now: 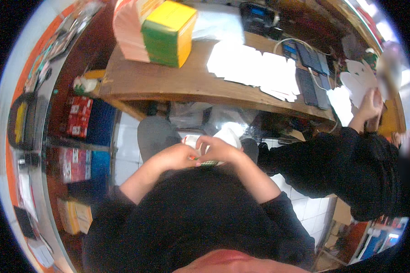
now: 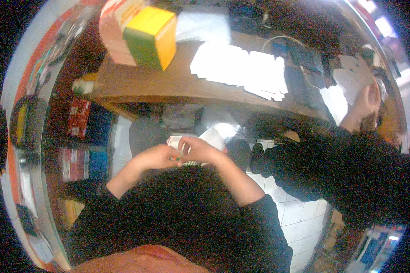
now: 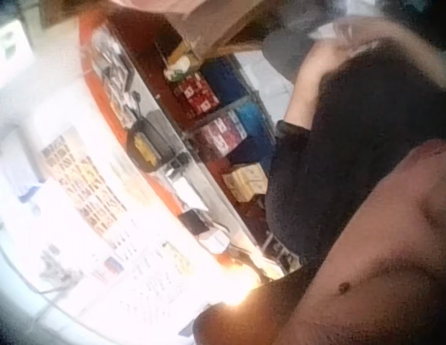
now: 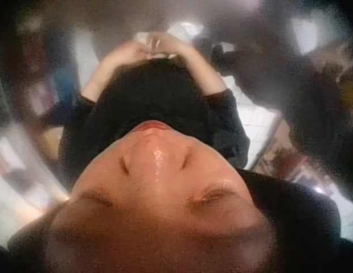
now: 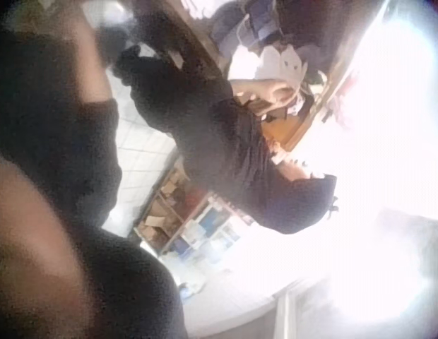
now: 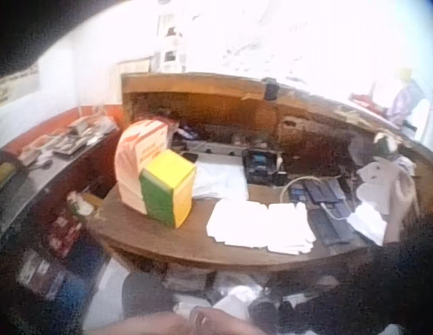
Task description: The person assembles small rectangular boxes from flat cardboard pieces by folding and taping them together. They repeatedly pick up a flat piece, fold it into a box shape, apply tape to secure the edges, and place the finished box on a stack on the table.
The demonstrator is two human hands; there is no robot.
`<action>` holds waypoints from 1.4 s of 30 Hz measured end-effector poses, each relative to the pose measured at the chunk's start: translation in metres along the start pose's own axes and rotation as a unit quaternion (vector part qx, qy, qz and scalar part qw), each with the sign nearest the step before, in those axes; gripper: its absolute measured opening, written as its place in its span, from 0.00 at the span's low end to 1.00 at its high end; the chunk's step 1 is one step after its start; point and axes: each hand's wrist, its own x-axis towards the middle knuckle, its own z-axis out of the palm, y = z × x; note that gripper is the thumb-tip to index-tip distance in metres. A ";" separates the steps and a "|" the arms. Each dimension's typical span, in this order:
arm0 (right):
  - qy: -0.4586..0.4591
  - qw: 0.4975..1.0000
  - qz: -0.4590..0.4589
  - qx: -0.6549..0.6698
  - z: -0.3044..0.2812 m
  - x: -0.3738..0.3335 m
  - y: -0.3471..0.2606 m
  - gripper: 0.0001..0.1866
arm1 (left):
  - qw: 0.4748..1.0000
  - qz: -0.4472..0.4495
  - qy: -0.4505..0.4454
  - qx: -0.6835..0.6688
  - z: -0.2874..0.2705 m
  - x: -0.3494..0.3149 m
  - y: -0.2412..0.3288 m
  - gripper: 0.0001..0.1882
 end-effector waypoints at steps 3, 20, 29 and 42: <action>0.036 0.995 -0.014 -0.092 0.012 0.010 0.009 0.21 | 0.993 -0.059 -0.005 0.102 0.007 0.011 -0.021 0.18; 0.337 0.920 -0.193 0.056 -0.078 -0.014 -0.058 0.16 | 0.807 0.355 0.464 -0.087 -0.073 0.056 0.016 0.29; 0.274 0.803 -0.240 0.472 -0.054 -0.025 -0.082 0.21 | 0.761 0.237 0.308 -0.519 -0.058 0.067 0.062 0.14; 0.411 0.891 -0.060 0.181 -0.028 -0.057 -0.084 0.31 | 0.837 0.170 0.395 -0.339 -0.037 0.067 0.045 0.18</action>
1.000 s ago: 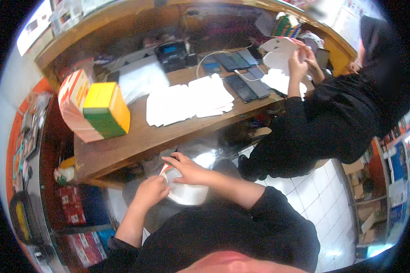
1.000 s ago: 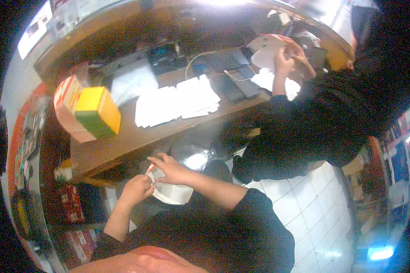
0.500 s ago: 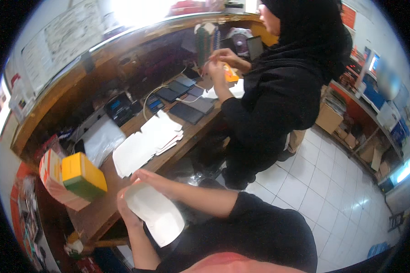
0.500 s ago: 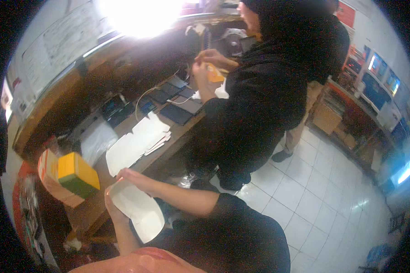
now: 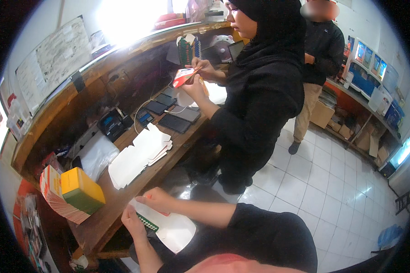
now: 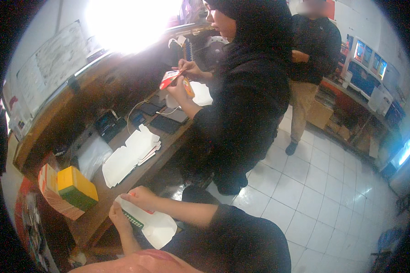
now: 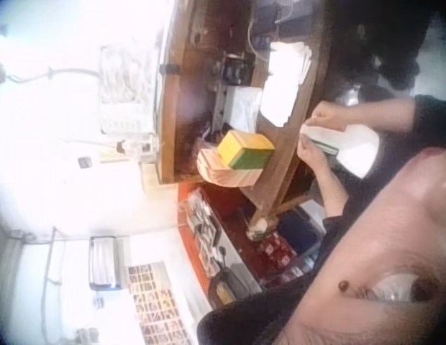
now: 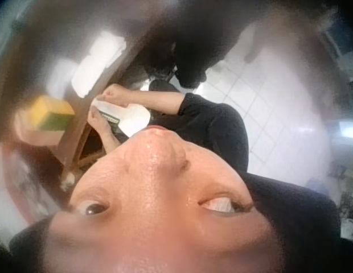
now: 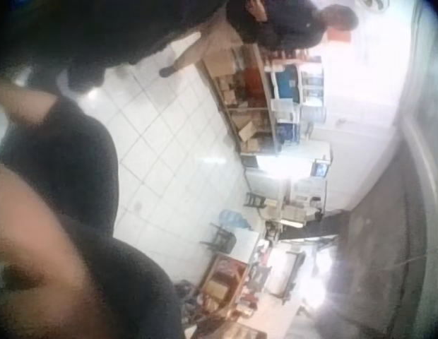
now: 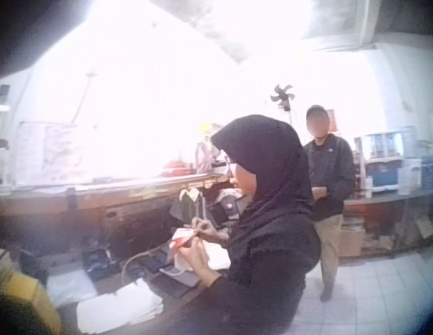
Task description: The person assembles small rectangular boxes from flat cardboard pieces by folding and taping them together. They repeatedly pick up a flat piece, fold it into a box shape, apply tape to secure the edges, and place the finished box on a stack on the table.
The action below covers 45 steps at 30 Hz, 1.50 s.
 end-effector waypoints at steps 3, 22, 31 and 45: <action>0.131 0.980 -0.106 -0.110 0.006 0.002 0.016 0.29 | 0.998 0.031 0.045 0.030 0.005 -0.005 0.002 0.19; 0.101 0.975 -0.187 0.063 0.028 -0.022 0.101 0.16 | 0.991 -0.091 0.048 -0.088 0.000 -0.029 -0.054 0.30; 0.145 0.973 -0.175 0.042 0.018 -0.021 0.112 0.17 | 0.981 -0.165 0.019 -0.097 0.030 -0.048 -0.028 0.27; 0.085 0.906 -0.082 -0.405 -0.001 -0.043 0.089 0.29 | 0.995 -0.094 0.023 0.002 0.016 -0.043 -0.044 0.15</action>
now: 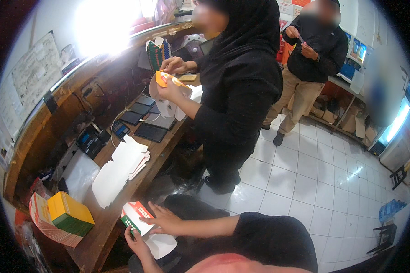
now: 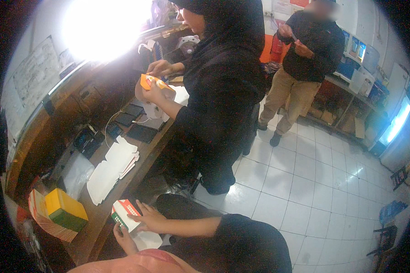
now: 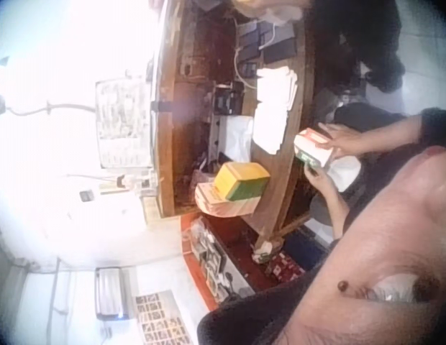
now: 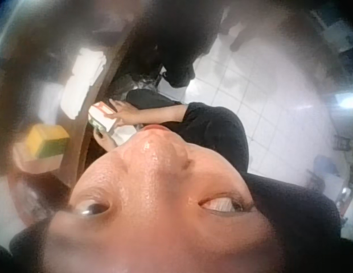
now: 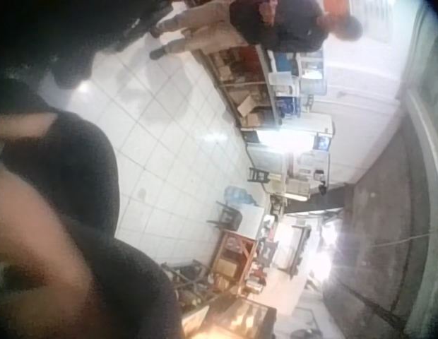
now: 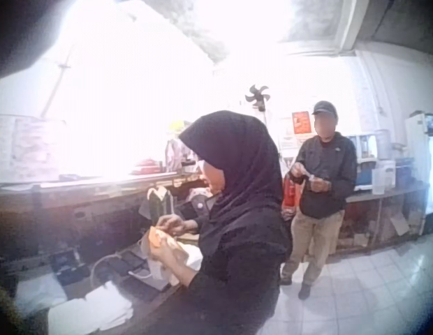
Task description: The person assembles small rectangular boxes from flat cardboard pieces by folding and taping them together. They repeatedly pick up a flat piece, fold it into a box shape, apply tape to secure the edges, and place the finished box on a stack on the table.
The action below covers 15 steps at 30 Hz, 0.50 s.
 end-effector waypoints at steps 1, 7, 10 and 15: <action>-0.003 1.000 -0.017 -0.013 0.002 0.003 0.002 0.29 | 1.000 -0.004 -0.007 0.017 -0.003 -0.001 0.003 0.15; 0.033 0.982 -0.184 0.036 0.036 0.003 0.023 0.22 | 0.960 0.106 0.006 0.258 -0.031 -0.008 -0.005 0.13; 0.001 0.985 -0.152 0.081 0.019 -0.008 0.010 0.19 | 0.954 0.132 -0.029 0.268 -0.028 -0.027 0.025 0.18; -0.165 0.968 -0.152 0.110 0.014 -0.008 -0.014 0.19 | 0.948 0.166 -0.088 0.257 -0.068 -0.056 0.015 0.11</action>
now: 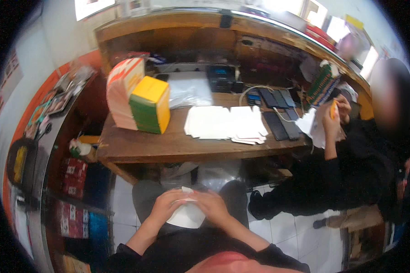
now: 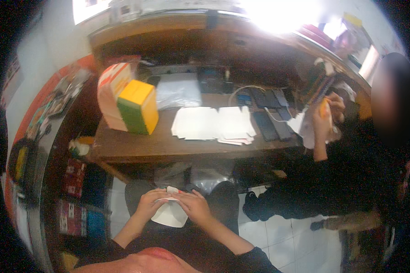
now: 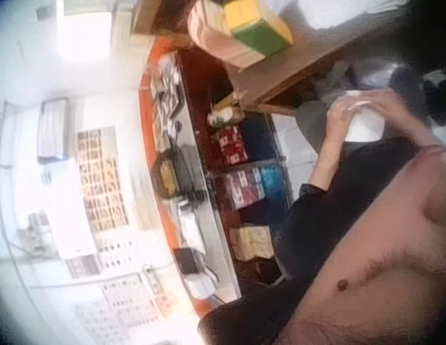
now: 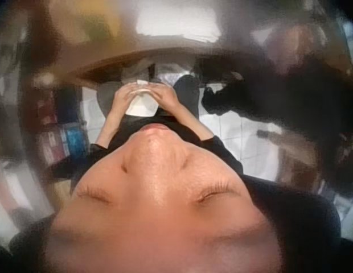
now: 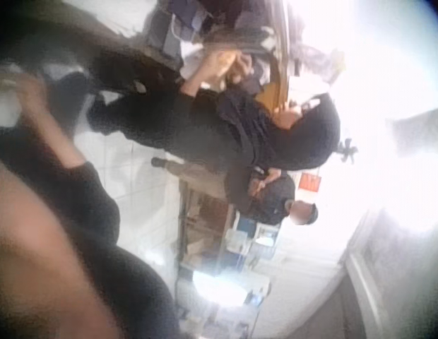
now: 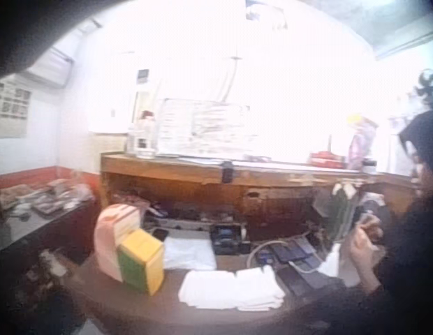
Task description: The person assembles small rectangular boxes from flat cardboard pieces by folding and taping them together. They repeatedly pick up a flat piece, fold it into a box shape, apply tape to secure the edges, and place the finished box on a stack on the table.
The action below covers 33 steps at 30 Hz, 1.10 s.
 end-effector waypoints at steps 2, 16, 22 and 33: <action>0.097 0.988 -0.033 0.115 0.021 0.000 0.007 0.20 | 0.997 -0.046 0.055 -0.011 -0.003 -0.011 0.000 0.10; -0.129 0.736 0.157 0.646 0.075 0.001 0.044 0.49 | 0.912 -0.095 0.213 -0.337 0.009 -0.008 -0.042 0.30; 0.196 0.861 -0.043 0.467 -0.058 0.148 -0.040 0.52 | 0.923 -0.195 0.240 -0.228 -0.003 -0.037 -0.121 0.32; 0.002 0.927 -0.084 -0.365 -0.136 0.341 -0.183 0.44 | 0.966 -0.222 0.027 0.131 0.023 -0.072 -0.150 0.18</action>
